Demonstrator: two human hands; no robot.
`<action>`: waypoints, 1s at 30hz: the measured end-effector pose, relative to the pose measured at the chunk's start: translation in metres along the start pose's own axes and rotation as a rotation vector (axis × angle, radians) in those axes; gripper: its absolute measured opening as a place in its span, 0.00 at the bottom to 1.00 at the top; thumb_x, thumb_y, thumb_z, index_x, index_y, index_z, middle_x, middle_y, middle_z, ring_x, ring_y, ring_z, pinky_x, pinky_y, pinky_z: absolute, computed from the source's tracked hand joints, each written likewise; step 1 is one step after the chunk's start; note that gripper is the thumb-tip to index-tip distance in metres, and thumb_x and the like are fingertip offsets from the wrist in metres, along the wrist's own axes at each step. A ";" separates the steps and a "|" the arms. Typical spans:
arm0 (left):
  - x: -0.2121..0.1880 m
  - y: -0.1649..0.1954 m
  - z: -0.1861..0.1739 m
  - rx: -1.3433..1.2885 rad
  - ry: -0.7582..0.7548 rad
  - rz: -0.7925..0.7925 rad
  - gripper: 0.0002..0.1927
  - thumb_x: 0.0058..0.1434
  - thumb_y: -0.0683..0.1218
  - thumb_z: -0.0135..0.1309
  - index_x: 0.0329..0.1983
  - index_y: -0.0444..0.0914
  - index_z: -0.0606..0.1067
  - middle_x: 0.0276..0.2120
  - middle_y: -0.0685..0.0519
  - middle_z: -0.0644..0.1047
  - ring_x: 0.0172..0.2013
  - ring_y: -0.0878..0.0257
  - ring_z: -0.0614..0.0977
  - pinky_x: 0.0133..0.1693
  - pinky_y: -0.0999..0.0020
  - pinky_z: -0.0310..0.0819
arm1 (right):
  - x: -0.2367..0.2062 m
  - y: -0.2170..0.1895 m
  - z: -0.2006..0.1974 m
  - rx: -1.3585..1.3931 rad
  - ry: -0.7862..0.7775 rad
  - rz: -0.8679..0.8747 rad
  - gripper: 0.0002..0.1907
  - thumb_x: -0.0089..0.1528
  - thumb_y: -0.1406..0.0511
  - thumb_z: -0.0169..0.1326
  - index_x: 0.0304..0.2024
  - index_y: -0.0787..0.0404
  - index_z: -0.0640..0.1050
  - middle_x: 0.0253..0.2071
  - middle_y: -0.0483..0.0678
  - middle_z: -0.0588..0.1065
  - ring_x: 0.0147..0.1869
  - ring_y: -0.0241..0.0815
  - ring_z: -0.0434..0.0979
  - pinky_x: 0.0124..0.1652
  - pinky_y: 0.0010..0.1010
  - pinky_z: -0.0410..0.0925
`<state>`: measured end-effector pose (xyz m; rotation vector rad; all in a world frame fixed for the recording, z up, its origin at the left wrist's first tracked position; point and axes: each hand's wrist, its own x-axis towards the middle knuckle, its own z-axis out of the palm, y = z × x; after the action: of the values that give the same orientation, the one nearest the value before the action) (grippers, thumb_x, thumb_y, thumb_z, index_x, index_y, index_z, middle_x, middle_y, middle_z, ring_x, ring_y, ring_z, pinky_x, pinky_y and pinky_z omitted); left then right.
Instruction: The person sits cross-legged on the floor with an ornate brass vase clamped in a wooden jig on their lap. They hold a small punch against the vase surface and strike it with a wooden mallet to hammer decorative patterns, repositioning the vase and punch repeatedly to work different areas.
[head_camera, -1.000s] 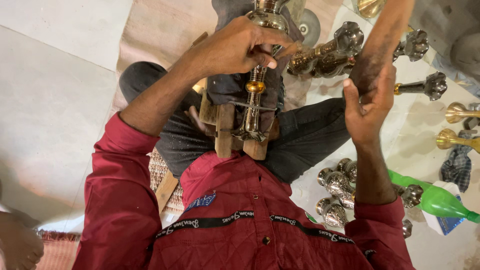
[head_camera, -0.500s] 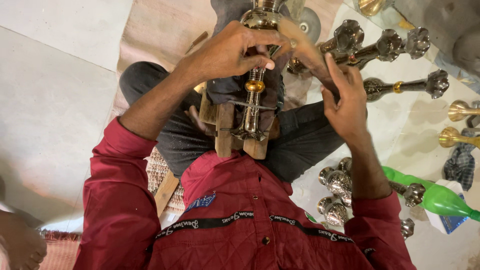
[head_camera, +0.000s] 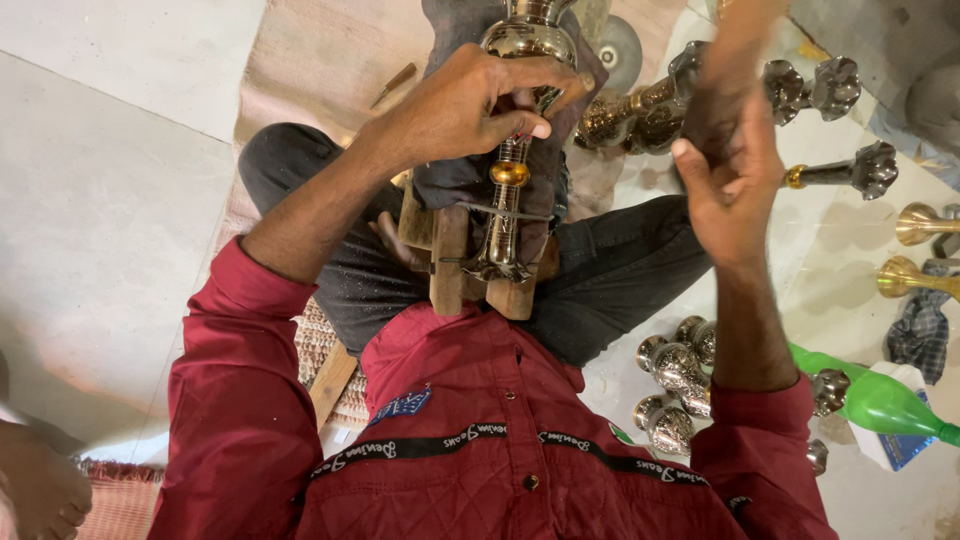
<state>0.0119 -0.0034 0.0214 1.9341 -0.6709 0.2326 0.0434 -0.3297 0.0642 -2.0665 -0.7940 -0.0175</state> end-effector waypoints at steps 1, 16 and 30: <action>0.000 0.000 -0.001 -0.004 -0.018 -0.028 0.26 0.64 0.42 0.66 0.65 0.41 0.75 0.50 0.45 0.83 0.39 0.57 0.88 0.39 0.62 0.82 | 0.001 -0.001 -0.001 -0.155 -0.039 -0.078 0.34 0.70 0.79 0.55 0.76 0.52 0.67 0.58 0.53 0.69 0.58 0.40 0.75 0.56 0.24 0.75; 0.004 -0.006 -0.004 -0.019 -0.087 -0.032 0.24 0.66 0.43 0.65 0.65 0.39 0.74 0.40 0.43 0.84 0.39 0.56 0.88 0.38 0.63 0.83 | 0.000 -0.010 0.003 -0.375 -0.090 -0.143 0.34 0.69 0.81 0.55 0.75 0.58 0.67 0.56 0.54 0.68 0.62 0.43 0.71 0.61 0.30 0.70; 0.005 -0.006 -0.005 -0.107 -0.065 0.021 0.24 0.67 0.41 0.65 0.66 0.39 0.75 0.53 0.43 0.82 0.43 0.57 0.89 0.45 0.64 0.86 | -0.003 -0.011 0.008 -0.377 0.079 -0.106 0.34 0.64 0.76 0.57 0.72 0.54 0.67 0.51 0.52 0.74 0.50 0.46 0.75 0.50 0.35 0.72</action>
<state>0.0198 0.0015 0.0210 1.8387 -0.7328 0.1445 0.0329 -0.3215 0.0665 -2.3551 -0.9034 -0.3279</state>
